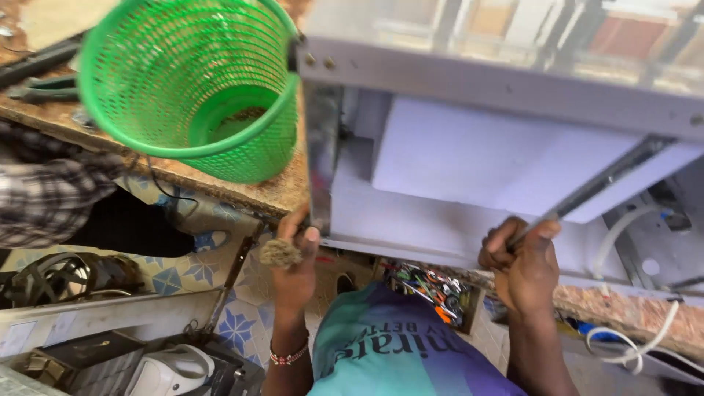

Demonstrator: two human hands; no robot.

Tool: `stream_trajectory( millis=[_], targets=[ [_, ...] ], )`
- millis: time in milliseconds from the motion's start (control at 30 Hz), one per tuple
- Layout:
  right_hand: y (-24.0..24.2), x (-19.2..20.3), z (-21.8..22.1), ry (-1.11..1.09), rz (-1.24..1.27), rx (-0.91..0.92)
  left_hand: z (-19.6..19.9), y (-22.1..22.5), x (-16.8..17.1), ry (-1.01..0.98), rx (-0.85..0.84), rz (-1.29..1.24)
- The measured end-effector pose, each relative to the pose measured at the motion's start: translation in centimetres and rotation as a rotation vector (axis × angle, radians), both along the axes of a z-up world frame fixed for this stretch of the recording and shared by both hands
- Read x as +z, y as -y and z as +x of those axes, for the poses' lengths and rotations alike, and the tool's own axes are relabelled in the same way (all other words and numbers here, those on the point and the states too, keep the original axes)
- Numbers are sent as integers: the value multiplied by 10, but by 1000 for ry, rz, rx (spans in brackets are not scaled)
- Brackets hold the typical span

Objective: The person is cleaning the interior of a disassembled microwave casing using a paintbrush to sweep dust into a small green basket.

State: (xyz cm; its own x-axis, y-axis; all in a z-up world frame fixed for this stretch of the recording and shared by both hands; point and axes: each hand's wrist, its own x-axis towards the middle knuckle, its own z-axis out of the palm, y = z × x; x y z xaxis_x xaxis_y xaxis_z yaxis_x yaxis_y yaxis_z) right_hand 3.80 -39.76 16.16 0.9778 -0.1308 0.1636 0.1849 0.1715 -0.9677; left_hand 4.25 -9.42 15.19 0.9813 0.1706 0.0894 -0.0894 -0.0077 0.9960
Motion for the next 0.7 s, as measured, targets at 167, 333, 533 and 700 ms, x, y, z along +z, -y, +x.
stream_trajectory(
  millis=[167,333,533,700],
  targets=[
    [17,10,11,-22,50,104,16,10,-56,23,36,-101],
    [22,21,18,51,90,216,16,21,-90,13,65,-242],
    [27,28,20,17,144,303,19,34,-52,-61,201,-150],
    [29,46,24,-7,102,385,35,32,-36,70,83,-130]
  ],
)
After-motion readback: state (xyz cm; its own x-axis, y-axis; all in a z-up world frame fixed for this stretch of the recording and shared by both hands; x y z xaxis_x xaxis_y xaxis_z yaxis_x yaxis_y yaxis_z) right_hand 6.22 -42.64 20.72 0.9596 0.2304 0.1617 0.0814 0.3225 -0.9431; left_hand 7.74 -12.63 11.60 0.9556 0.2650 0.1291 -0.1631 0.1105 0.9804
